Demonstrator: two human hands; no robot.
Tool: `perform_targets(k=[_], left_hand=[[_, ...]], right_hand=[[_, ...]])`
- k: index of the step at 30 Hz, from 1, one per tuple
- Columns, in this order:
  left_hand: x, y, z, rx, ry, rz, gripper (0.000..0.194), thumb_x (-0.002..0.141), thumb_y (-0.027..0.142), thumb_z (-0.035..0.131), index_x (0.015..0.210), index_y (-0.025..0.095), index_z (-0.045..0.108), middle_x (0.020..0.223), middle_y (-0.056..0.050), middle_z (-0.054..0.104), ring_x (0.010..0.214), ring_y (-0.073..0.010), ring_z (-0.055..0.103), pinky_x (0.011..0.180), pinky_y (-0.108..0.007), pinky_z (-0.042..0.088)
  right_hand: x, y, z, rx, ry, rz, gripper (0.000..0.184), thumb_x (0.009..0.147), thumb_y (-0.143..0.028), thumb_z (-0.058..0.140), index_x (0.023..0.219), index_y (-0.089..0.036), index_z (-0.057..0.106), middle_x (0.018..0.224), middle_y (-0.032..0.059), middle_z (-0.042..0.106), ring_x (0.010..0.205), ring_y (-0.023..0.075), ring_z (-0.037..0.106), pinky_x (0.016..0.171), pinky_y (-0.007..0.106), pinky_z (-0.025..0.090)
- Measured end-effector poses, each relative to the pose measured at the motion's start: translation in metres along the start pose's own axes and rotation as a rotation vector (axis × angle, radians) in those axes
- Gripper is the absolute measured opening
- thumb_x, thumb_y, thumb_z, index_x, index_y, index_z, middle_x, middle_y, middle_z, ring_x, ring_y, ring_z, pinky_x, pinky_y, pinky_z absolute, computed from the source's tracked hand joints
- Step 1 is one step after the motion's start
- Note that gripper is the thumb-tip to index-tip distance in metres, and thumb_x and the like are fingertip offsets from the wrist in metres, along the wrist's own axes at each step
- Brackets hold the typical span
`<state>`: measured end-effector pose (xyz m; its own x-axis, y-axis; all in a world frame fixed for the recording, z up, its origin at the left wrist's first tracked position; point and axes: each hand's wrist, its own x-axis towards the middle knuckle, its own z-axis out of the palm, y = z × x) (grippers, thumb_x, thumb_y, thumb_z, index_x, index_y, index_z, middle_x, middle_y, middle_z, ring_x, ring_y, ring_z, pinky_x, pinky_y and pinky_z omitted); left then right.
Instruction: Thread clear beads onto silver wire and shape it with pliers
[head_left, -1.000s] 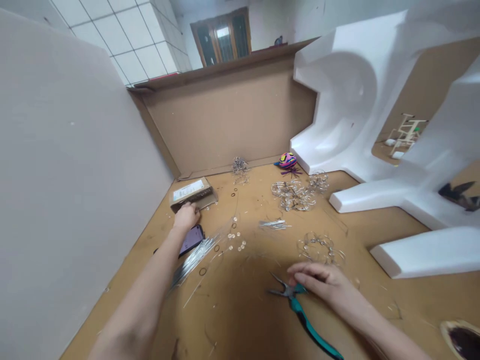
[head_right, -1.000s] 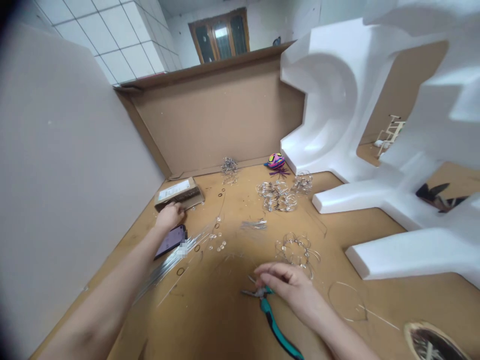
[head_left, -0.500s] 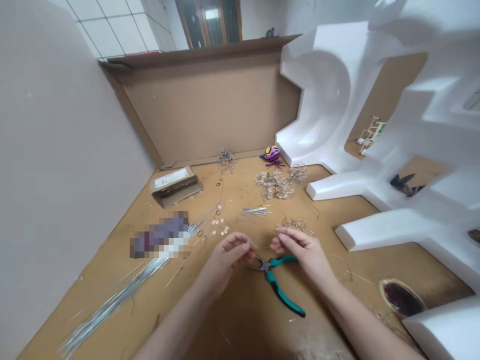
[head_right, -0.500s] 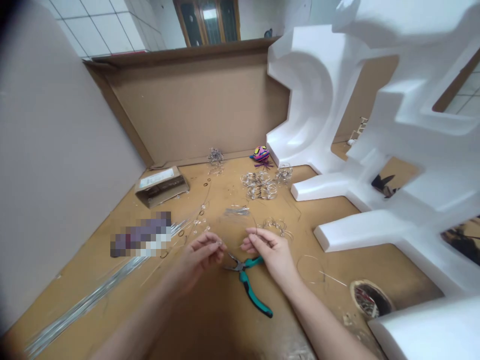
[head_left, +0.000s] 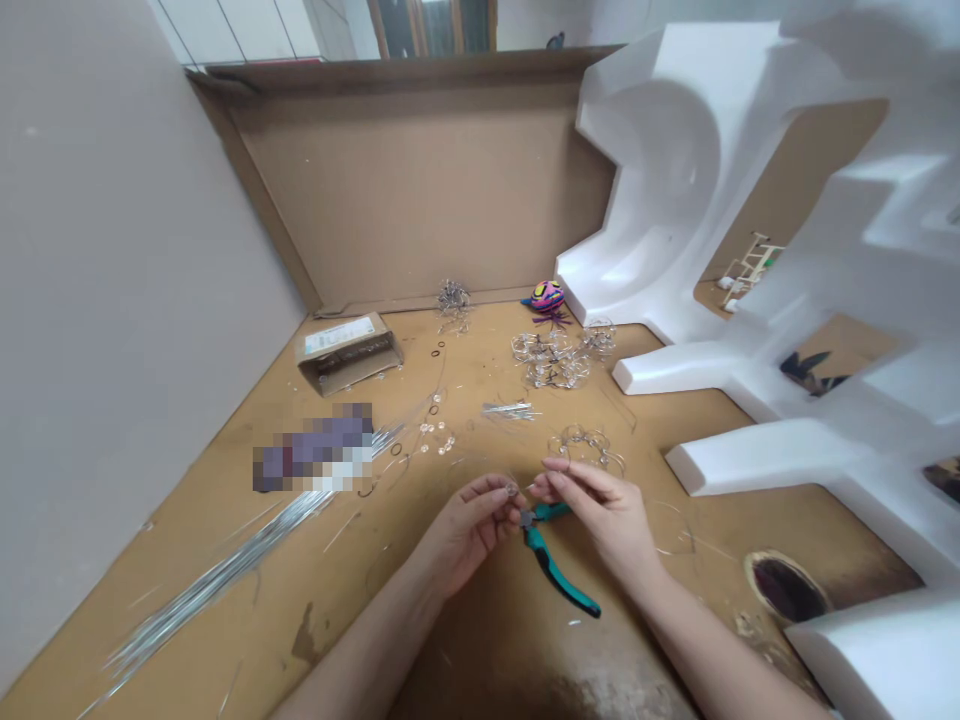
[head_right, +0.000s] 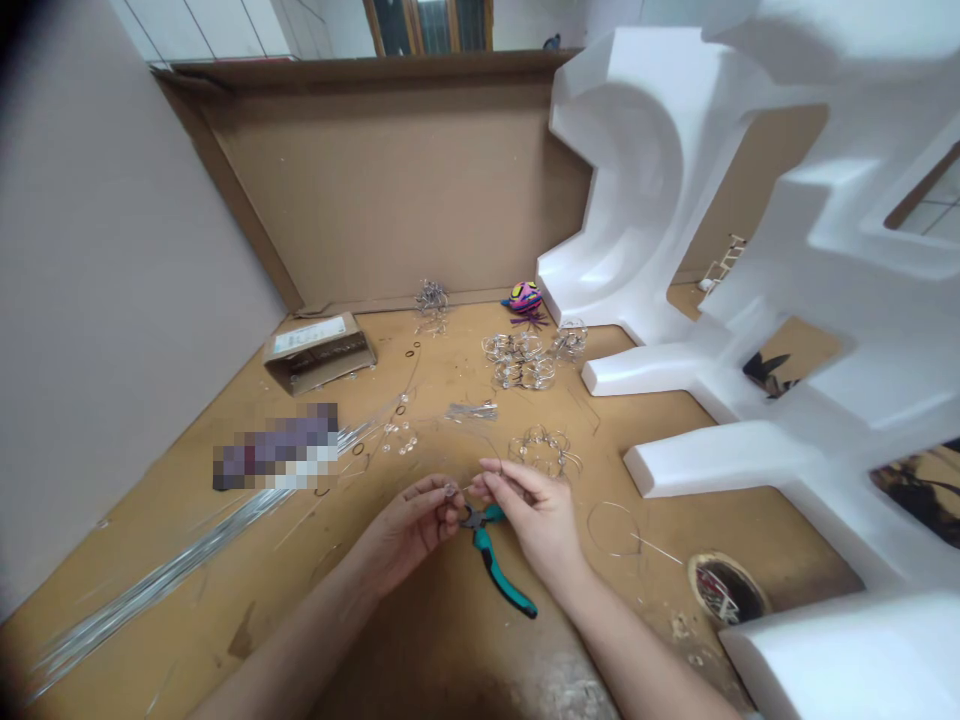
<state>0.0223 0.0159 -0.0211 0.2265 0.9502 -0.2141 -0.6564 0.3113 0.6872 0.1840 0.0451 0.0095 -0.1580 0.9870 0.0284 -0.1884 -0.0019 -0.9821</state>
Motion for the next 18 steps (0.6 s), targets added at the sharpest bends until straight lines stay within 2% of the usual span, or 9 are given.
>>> perform_targets(k=[14,18], left_hand=[[-0.0011,0.0006,0.0001,0.08,-0.006,0.033,0.007,0.073,0.017,0.064,0.078,0.013,0.062,0.074,-0.003,0.065,0.062,-0.0072,0.058,0.063,-0.019,0.045],[-0.0019,-0.0002,0.0018,0.221,0.043,0.112,0.009,0.072,0.02,0.065,0.077,0.015,0.06,0.072,-0.002,0.065,0.062,-0.009,0.057,0.064,-0.022,0.044]], right_hand=[[0.0003,0.0039,-0.0037,-0.121,-0.015,-0.085,0.013,0.069,-0.027,0.067,0.081,-0.025,0.071,0.074,0.0015,0.071,0.067,0.0191,0.067,0.069,0.032,0.055],[-0.0013,0.0035,-0.0033,-0.19,-0.012,-0.127,0.013,0.07,-0.027,0.067,0.081,-0.024,0.071,0.074,0.0028,0.071,0.068,0.0201,0.067,0.07,0.033,0.054]])
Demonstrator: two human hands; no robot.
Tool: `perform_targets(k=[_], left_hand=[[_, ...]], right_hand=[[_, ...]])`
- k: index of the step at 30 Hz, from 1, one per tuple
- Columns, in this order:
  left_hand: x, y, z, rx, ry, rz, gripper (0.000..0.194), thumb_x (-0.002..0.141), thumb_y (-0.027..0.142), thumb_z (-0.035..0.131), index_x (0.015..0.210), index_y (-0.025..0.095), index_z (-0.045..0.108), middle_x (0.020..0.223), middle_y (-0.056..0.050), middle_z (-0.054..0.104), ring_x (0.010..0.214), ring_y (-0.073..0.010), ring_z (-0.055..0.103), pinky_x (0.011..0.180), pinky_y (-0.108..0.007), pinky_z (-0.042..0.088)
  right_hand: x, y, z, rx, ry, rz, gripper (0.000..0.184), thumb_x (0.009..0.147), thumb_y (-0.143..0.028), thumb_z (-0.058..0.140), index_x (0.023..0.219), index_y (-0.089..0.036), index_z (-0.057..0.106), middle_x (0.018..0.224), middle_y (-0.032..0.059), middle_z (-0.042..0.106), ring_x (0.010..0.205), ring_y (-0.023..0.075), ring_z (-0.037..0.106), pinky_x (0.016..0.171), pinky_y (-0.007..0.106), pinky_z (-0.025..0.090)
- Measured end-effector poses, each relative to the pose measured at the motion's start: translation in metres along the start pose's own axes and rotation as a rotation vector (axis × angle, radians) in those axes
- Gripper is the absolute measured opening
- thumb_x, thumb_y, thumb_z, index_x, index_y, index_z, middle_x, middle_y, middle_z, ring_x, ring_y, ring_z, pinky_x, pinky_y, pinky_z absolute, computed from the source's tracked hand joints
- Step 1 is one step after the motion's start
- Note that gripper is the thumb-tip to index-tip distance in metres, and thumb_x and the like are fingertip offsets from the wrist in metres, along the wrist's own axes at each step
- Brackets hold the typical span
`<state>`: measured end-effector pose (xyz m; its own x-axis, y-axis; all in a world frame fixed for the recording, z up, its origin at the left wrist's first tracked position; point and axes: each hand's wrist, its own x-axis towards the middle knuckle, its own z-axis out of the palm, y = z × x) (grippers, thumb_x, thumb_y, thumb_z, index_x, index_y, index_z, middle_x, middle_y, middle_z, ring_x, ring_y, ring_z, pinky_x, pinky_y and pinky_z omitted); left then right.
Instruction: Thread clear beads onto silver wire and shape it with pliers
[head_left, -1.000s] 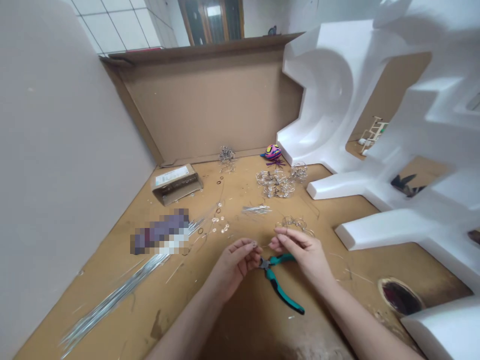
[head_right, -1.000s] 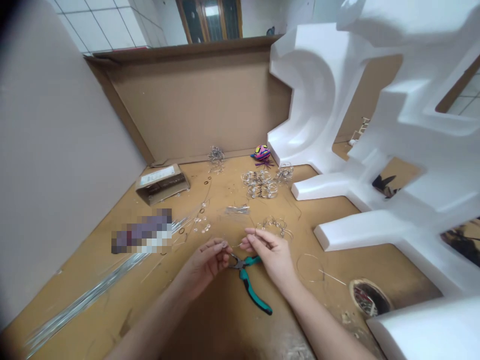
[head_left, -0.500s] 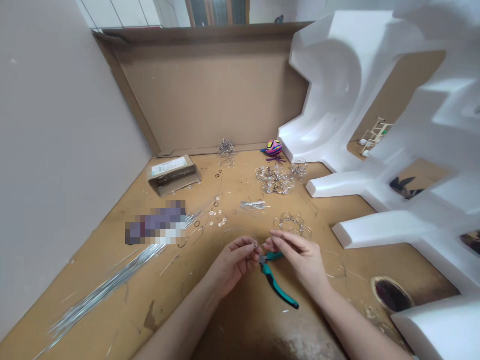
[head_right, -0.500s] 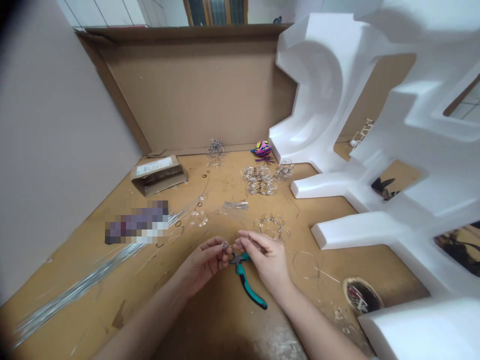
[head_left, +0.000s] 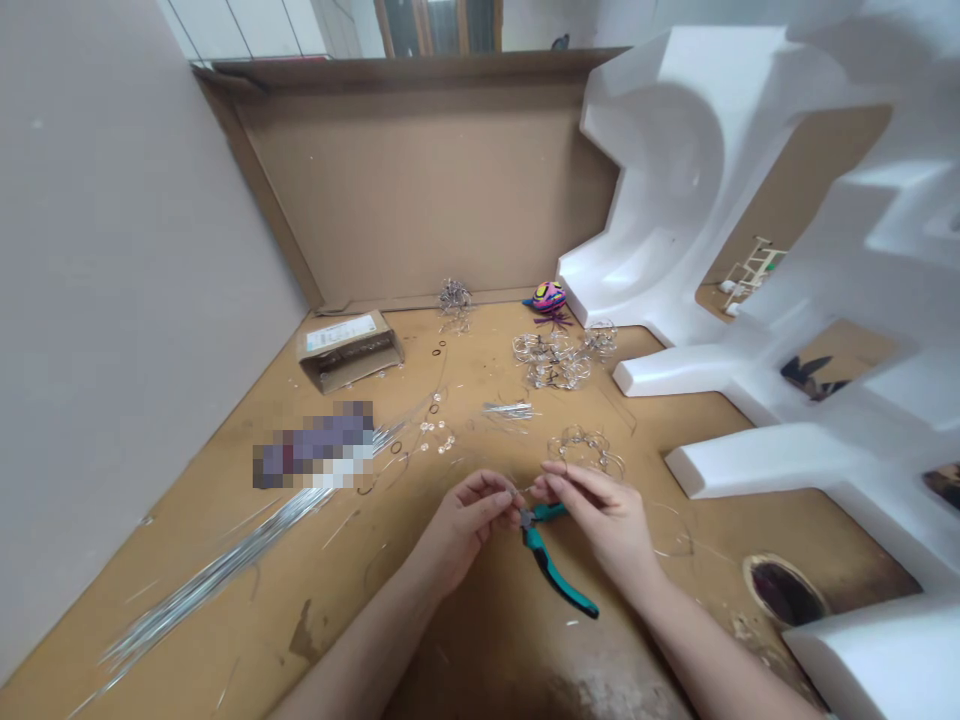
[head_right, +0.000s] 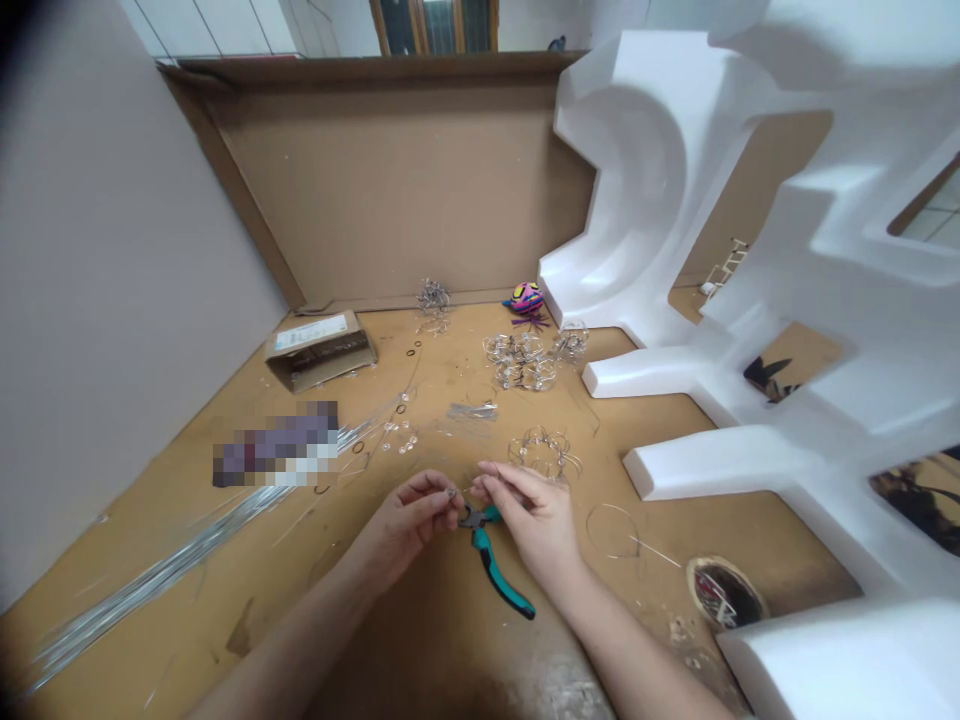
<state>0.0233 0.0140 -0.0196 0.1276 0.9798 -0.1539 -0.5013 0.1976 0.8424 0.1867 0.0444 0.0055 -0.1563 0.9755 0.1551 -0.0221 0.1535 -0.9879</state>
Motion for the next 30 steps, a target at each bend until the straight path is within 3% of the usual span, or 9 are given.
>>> perform_targets(k=[5,11,15,22,27,30], left_hand=[[-0.005,0.001,0.006,0.262,0.121,0.141,0.015,0.07,0.026,0.067,0.078,0.016,0.059,0.069,-0.001,0.064,0.067,-0.0133,0.059,0.069,-0.027,0.046],[-0.009,-0.002,0.013,0.278,0.204,0.241,0.014,0.068,0.025,0.069,0.076,0.017,0.062,0.066,0.0,0.062,0.06,-0.0107,0.056,0.06,-0.023,0.046],[-0.009,-0.006,0.011,0.261,0.19,0.237,0.015,0.068,0.025,0.069,0.08,0.017,0.064,0.072,-0.002,0.065,0.063,-0.0113,0.056,0.061,-0.024,0.046],[-0.011,-0.006,0.01,0.322,0.212,0.282,0.012,0.074,0.028,0.062,0.084,0.022,0.067,0.074,-0.001,0.064,0.055,-0.0105,0.053,0.057,-0.025,0.045],[-0.011,-0.01,0.01,0.442,0.177,0.387,0.009,0.076,0.026,0.059,0.08,0.023,0.067,0.086,-0.004,0.058,0.07,-0.0146,0.055,0.06,-0.025,0.045],[-0.011,-0.013,0.009,0.539,0.168,0.451,0.012,0.08,0.024,0.053,0.087,0.024,0.063,0.086,-0.005,0.055,0.077,-0.0166,0.054,0.062,-0.026,0.046]], right_hand=[[-0.002,0.0,0.003,0.053,-0.017,0.053,0.013,0.068,-0.028,0.068,0.08,-0.023,0.071,0.073,0.0028,0.071,0.069,0.0197,0.067,0.072,0.033,0.053],[0.0,0.009,0.011,0.551,-0.149,0.412,0.021,0.066,-0.028,0.071,0.083,-0.015,0.068,0.073,0.0054,0.071,0.065,0.0151,0.066,0.061,0.025,0.053],[0.0,0.017,0.016,0.779,-0.156,0.565,0.02,0.063,-0.022,0.074,0.08,-0.013,0.067,0.073,0.0059,0.07,0.057,0.0109,0.064,0.047,0.016,0.047],[-0.002,0.016,0.017,0.81,-0.103,0.575,0.019,0.065,-0.022,0.073,0.081,-0.014,0.068,0.077,0.006,0.07,0.066,0.0114,0.064,0.054,0.017,0.047],[-0.004,0.018,0.021,0.849,-0.123,0.625,0.024,0.062,-0.021,0.075,0.083,-0.012,0.068,0.068,0.0027,0.067,0.059,0.0088,0.06,0.056,0.018,0.048],[-0.004,0.018,0.02,0.854,-0.049,0.685,0.022,0.061,-0.02,0.076,0.08,-0.014,0.069,0.063,0.0005,0.065,0.058,0.008,0.06,0.06,0.018,0.051]])
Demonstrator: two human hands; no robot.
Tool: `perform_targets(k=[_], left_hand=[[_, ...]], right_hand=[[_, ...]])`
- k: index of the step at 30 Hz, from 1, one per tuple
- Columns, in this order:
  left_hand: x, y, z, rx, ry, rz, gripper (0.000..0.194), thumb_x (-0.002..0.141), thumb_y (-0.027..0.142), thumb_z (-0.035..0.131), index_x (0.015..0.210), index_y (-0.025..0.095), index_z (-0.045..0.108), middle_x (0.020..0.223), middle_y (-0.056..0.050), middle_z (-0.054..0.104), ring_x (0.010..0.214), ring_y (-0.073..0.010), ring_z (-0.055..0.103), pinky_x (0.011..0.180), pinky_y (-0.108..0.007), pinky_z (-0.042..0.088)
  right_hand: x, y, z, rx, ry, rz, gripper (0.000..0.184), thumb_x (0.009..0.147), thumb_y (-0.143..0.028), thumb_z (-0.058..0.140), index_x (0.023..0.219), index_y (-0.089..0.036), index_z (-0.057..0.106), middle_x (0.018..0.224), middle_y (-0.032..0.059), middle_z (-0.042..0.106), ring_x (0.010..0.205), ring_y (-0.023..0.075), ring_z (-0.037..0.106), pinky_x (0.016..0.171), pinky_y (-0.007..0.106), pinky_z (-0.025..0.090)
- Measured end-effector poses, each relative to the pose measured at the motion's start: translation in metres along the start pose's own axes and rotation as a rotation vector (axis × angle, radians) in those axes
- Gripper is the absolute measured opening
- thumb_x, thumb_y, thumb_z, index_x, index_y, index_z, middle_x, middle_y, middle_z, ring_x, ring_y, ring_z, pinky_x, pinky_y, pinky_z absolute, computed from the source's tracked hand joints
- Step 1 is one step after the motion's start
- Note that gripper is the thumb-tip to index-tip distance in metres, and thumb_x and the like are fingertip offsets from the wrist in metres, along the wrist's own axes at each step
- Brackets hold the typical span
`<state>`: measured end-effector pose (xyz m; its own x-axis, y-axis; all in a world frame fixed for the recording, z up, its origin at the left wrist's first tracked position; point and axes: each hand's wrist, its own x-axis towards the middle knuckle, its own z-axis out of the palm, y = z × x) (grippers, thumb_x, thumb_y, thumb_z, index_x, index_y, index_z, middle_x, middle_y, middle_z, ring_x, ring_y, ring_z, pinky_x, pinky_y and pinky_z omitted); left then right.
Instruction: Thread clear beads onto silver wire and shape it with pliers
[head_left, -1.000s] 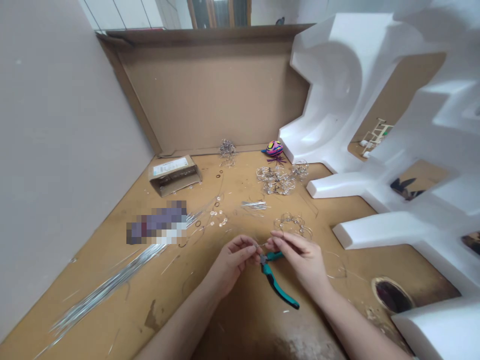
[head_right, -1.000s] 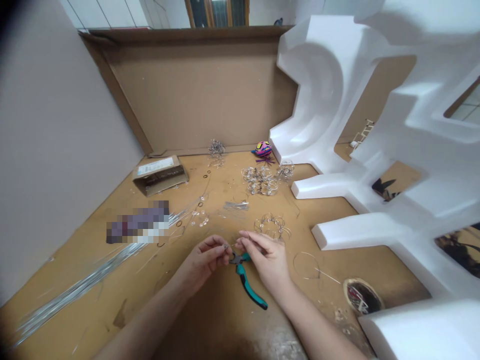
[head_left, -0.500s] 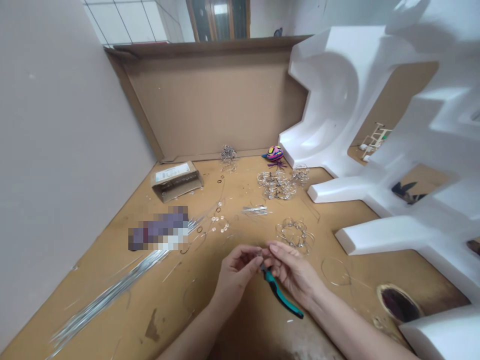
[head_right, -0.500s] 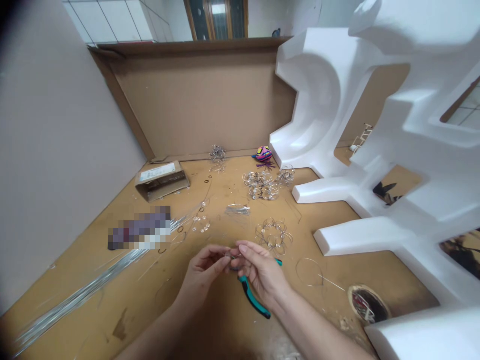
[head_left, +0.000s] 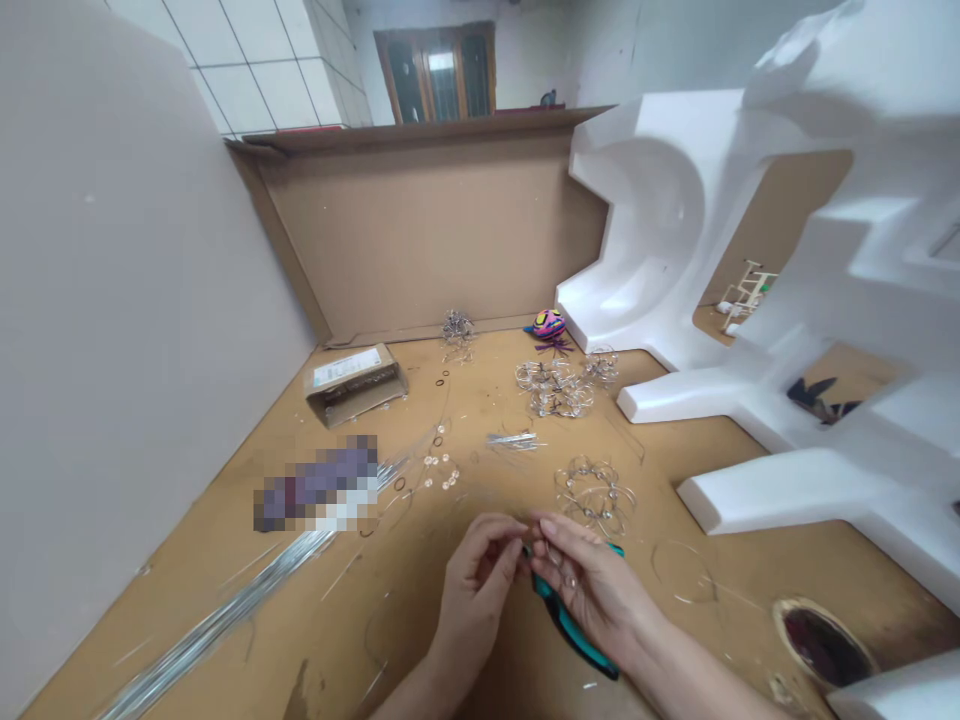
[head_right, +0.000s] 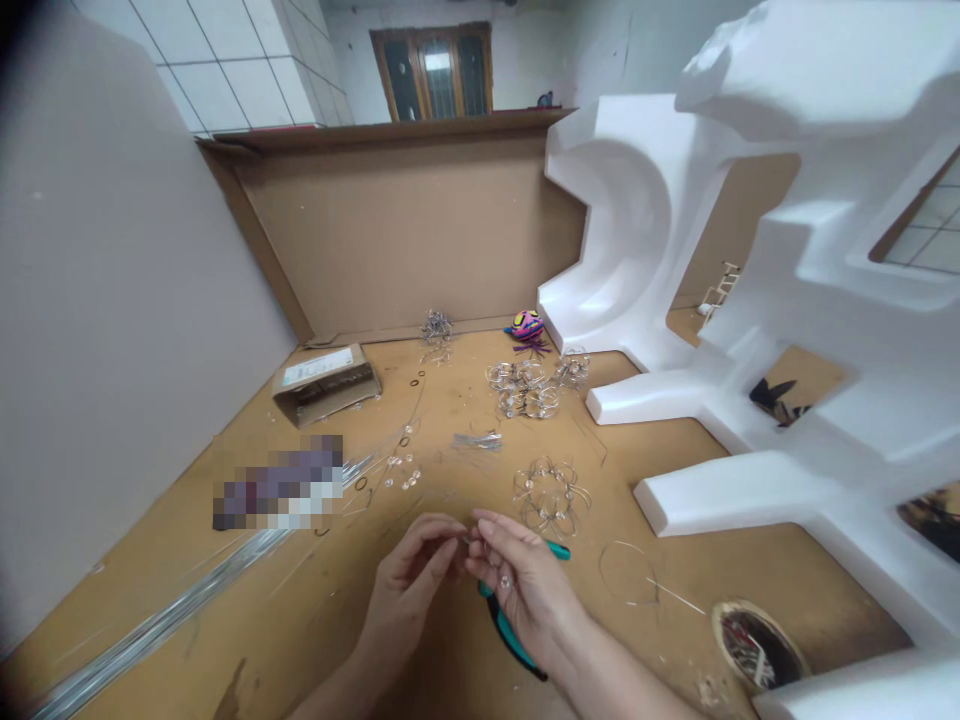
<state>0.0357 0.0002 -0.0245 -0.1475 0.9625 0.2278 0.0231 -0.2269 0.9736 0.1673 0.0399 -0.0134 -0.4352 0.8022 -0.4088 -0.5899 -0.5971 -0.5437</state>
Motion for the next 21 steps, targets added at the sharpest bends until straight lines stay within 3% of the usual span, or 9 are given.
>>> perform_targets(k=[3,8,10,13,16,21], left_hand=[[-0.003,0.0,-0.001,0.161,-0.077,0.166,0.016,0.082,0.019,0.049,0.093,0.025,0.059,0.085,-0.006,0.053,0.075,-0.016,0.054,0.064,-0.027,0.046],[-0.007,0.001,0.006,0.676,-0.419,0.482,0.029,0.081,0.013,0.047,0.105,0.025,0.058,0.088,-0.008,0.06,0.08,-0.0183,0.055,0.069,-0.028,0.044],[-0.007,0.001,0.011,0.845,-0.488,0.547,0.035,0.083,0.013,0.042,0.113,0.023,0.055,0.092,-0.01,0.062,0.081,-0.0202,0.056,0.069,-0.029,0.044],[-0.007,0.0,0.016,1.009,-0.496,0.649,0.034,0.082,0.014,0.042,0.113,0.019,0.055,0.085,-0.011,0.065,0.072,-0.0205,0.057,0.059,-0.029,0.042],[-0.008,0.0,0.019,1.12,-0.459,0.717,0.025,0.082,0.014,0.043,0.099,0.017,0.061,0.077,-0.01,0.065,0.066,-0.0195,0.057,0.054,-0.028,0.039],[-0.008,0.004,0.014,1.081,-0.37,0.701,0.02,0.083,0.015,0.041,0.08,0.018,0.061,0.07,-0.006,0.061,0.062,-0.016,0.054,0.052,-0.026,0.038]], right_hand=[[0.001,-0.003,-0.001,0.042,0.086,-0.018,0.021,0.059,-0.018,0.077,0.078,-0.016,0.069,0.064,-0.0007,0.066,0.061,0.0083,0.062,0.061,0.017,0.052],[0.003,0.0,-0.002,0.069,0.071,-0.052,0.02,0.061,-0.017,0.076,0.079,-0.015,0.068,0.068,0.001,0.067,0.066,0.01,0.063,0.068,0.019,0.052],[0.003,0.002,-0.002,0.066,0.074,-0.064,0.019,0.061,-0.017,0.075,0.079,-0.015,0.068,0.068,0.0014,0.068,0.067,0.0106,0.064,0.071,0.02,0.052],[0.001,0.006,-0.002,0.048,0.079,-0.063,0.018,0.062,-0.018,0.075,0.078,-0.015,0.068,0.069,0.0016,0.068,0.069,0.0118,0.065,0.074,0.022,0.052],[-0.001,0.007,-0.001,0.01,0.071,-0.048,0.018,0.062,-0.018,0.075,0.079,-0.015,0.068,0.072,0.0025,0.069,0.073,0.0128,0.065,0.074,0.022,0.051],[-0.001,0.007,-0.004,-0.022,-0.034,-0.007,0.02,0.066,-0.019,0.072,0.084,-0.013,0.068,0.087,0.0073,0.07,0.089,0.0168,0.063,0.078,0.022,0.049]])
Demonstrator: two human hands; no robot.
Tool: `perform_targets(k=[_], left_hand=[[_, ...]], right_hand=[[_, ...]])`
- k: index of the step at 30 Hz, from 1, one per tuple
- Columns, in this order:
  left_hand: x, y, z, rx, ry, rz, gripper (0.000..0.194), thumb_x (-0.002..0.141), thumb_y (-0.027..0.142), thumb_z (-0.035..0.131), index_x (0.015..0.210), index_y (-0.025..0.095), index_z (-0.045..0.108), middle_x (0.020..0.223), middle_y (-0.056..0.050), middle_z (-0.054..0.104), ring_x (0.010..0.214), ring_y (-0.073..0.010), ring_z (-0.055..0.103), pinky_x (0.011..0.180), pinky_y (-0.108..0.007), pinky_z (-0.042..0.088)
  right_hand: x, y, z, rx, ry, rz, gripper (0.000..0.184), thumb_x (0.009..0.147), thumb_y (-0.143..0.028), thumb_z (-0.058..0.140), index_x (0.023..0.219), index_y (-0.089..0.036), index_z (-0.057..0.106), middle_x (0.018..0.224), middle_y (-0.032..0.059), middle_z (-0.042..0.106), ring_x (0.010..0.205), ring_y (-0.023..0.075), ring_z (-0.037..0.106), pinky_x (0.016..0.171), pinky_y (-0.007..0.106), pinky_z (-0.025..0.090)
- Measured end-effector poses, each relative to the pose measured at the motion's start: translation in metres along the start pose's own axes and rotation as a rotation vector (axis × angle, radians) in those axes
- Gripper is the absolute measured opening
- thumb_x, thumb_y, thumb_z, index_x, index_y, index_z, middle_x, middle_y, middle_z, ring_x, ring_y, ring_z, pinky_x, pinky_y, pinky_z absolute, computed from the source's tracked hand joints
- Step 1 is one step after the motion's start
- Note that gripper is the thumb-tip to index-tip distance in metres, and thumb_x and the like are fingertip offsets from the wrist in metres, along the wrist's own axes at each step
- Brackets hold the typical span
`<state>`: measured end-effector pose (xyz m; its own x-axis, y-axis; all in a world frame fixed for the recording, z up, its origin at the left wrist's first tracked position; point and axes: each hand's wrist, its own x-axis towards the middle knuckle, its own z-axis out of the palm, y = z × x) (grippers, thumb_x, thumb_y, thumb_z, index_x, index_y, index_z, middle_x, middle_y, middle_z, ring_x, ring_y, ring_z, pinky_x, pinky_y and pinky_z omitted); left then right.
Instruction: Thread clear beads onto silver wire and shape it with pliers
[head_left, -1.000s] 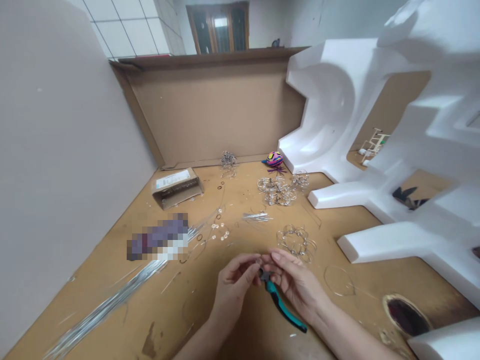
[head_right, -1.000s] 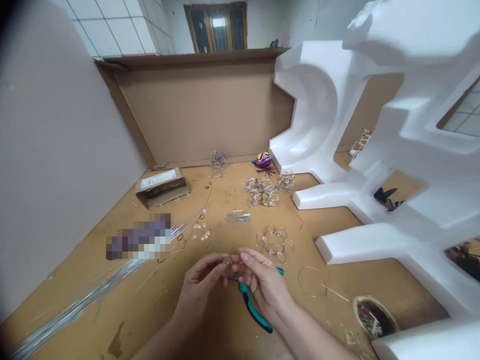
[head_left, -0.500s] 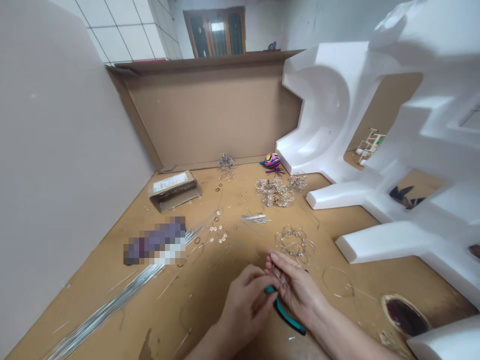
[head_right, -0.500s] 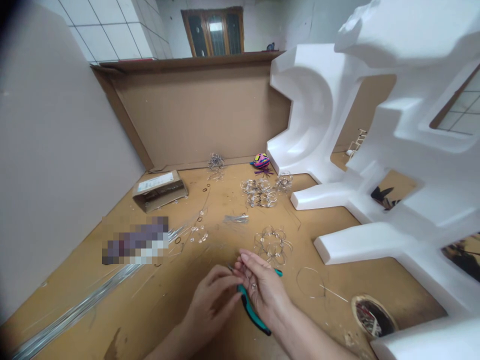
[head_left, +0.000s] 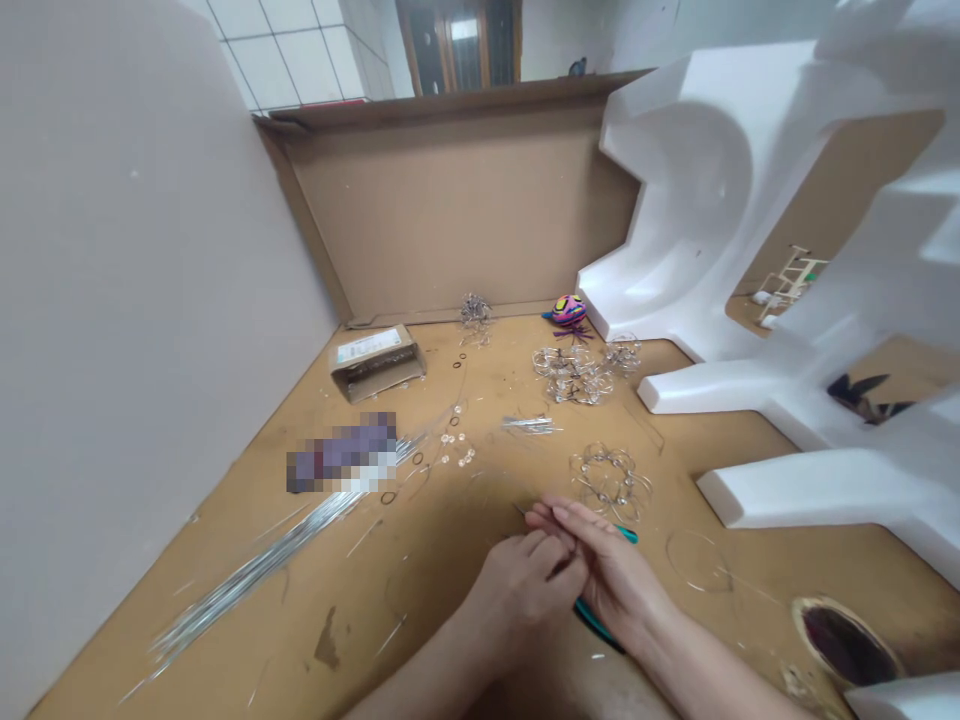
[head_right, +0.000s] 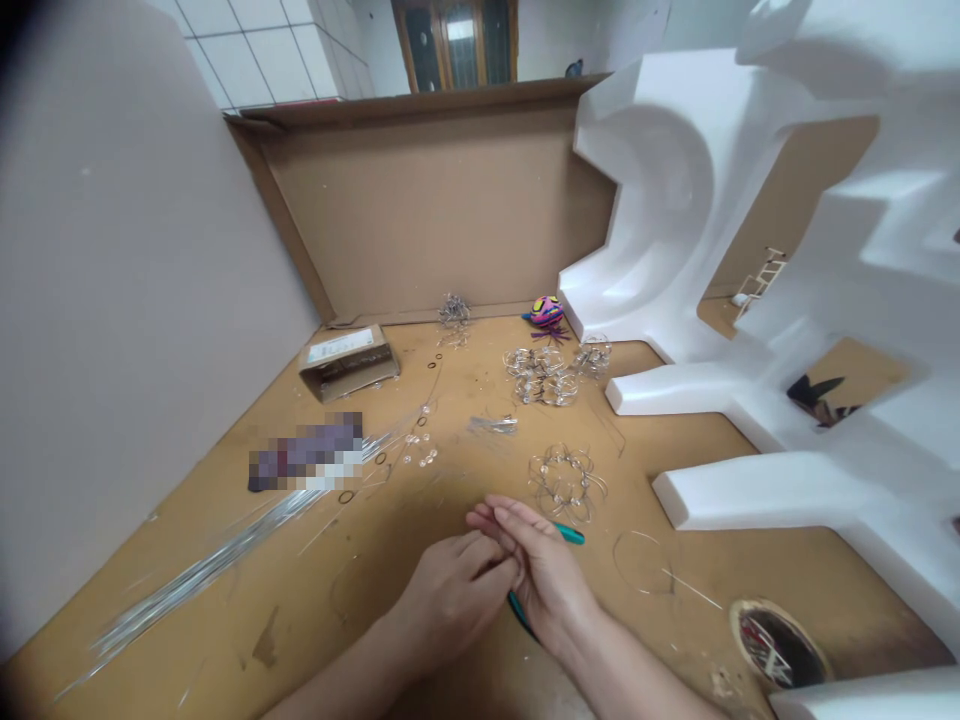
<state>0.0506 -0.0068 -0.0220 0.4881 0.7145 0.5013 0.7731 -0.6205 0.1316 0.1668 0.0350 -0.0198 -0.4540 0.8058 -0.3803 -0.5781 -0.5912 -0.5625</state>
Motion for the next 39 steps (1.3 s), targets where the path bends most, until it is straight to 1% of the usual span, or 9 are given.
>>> perform_targets(k=[4,7,11,15,22,28,32,34,39], left_hand=[[-0.005,-0.01,-0.01,-0.247,0.238,-0.056,0.019,0.082,0.011,0.044,0.093,0.015,0.058,0.076,-0.006,0.06,0.069,-0.0134,0.055,0.06,-0.022,0.043],[-0.006,-0.017,-0.016,-0.436,0.286,-0.274,0.016,0.082,0.012,0.047,0.094,0.016,0.057,0.079,-0.005,0.058,0.071,-0.0116,0.054,0.062,-0.021,0.042],[-0.004,-0.02,-0.022,-0.709,0.208,-0.561,0.013,0.085,0.021,0.044,0.077,0.016,0.054,0.072,-0.001,0.053,0.066,-0.0109,0.049,0.061,-0.021,0.04],[-0.002,-0.026,-0.034,-0.87,0.072,-0.655,0.017,0.086,0.027,0.043,0.075,0.017,0.051,0.07,0.0,0.051,0.065,-0.0109,0.047,0.06,-0.022,0.038],[0.007,-0.047,-0.066,-0.799,-0.157,-0.614,0.017,0.082,0.028,0.048,0.073,0.017,0.057,0.068,0.0,0.052,0.062,-0.0111,0.045,0.055,-0.021,0.035],[0.013,-0.06,-0.065,-0.987,-0.234,-0.613,0.023,0.083,0.035,0.047,0.087,0.017,0.059,0.068,-0.001,0.056,0.058,-0.011,0.051,0.057,-0.022,0.04],[0.009,-0.131,-0.066,-0.8,-0.165,-0.724,0.042,0.082,0.035,0.049,0.121,0.022,0.044,0.105,-0.007,0.059,0.068,-0.0135,0.06,0.064,-0.027,0.046],[0.007,-0.185,-0.072,-0.206,-0.093,-0.915,0.033,0.08,0.031,0.052,0.111,0.02,0.054,0.104,-0.006,0.06,0.081,-0.0163,0.06,0.073,-0.027,0.045],[-0.004,-0.285,-0.082,0.071,-0.077,-1.112,0.021,0.081,0.022,0.053,0.094,0.008,0.062,0.109,-0.013,0.056,0.1,-0.0285,0.053,0.084,-0.04,0.042]], right_hand=[[-0.001,-0.003,-0.002,-0.085,-0.032,0.035,0.02,0.07,-0.02,0.069,0.087,-0.011,0.067,0.084,0.0086,0.069,0.078,0.0138,0.064,0.069,0.021,0.05],[-0.003,-0.005,-0.001,-0.147,-0.089,0.036,0.017,0.071,-0.019,0.068,0.087,-0.013,0.065,0.078,0.0045,0.067,0.071,0.012,0.062,0.061,0.021,0.049],[-0.004,-0.005,0.001,-0.249,-0.207,0.012,0.017,0.069,-0.021,0.07,0.083,-0.016,0.063,0.074,0.0013,0.064,0.067,0.0117,0.06,0.057,0.022,0.048],[-0.003,-0.007,0.001,-0.444,-0.208,-0.052,0.015,0.067,-0.025,0.071,0.074,-0.015,0.062,0.064,0.0,0.062,0.057,0.0091,0.057,0.055,0.021,0.045],[-0.005,-0.015,0.0,-0.676,-0.276,-0.025,0.018,0.065,-0.031,0.07,0.074,-0.015,0.069,0.066,0.0004,0.062,0.049,0.008,0.055,0.053,0.022,0.042],[-0.007,-0.018,0.001,-0.577,-0.312,-0.04,0.024,0.078,-0.037,0.059,0.085,-0.016,0.066,0.073,0.0046,0.065,0.055,0.011,0.059,0.056,0.024,0.043],[-0.007,-0.023,0.004,-0.658,-0.302,-0.035,0.028,0.079,-0.041,0.056,0.079,-0.014,0.063,0.071,0.0055,0.065,0.055,0.0121,0.06,0.055,0.024,0.042],[-0.006,-0.023,0.004,-0.676,-0.262,-0.061,0.028,0.079,-0.041,0.056,0.077,-0.014,0.062,0.071,0.0047,0.064,0.057,0.0117,0.06,0.057,0.024,0.042],[0.0,-0.023,-0.001,-0.681,-0.166,-0.1,0.026,0.076,-0.04,0.06,0.079,-0.015,0.063,0.072,0.0037,0.064,0.059,0.0111,0.058,0.06,0.025,0.044]])
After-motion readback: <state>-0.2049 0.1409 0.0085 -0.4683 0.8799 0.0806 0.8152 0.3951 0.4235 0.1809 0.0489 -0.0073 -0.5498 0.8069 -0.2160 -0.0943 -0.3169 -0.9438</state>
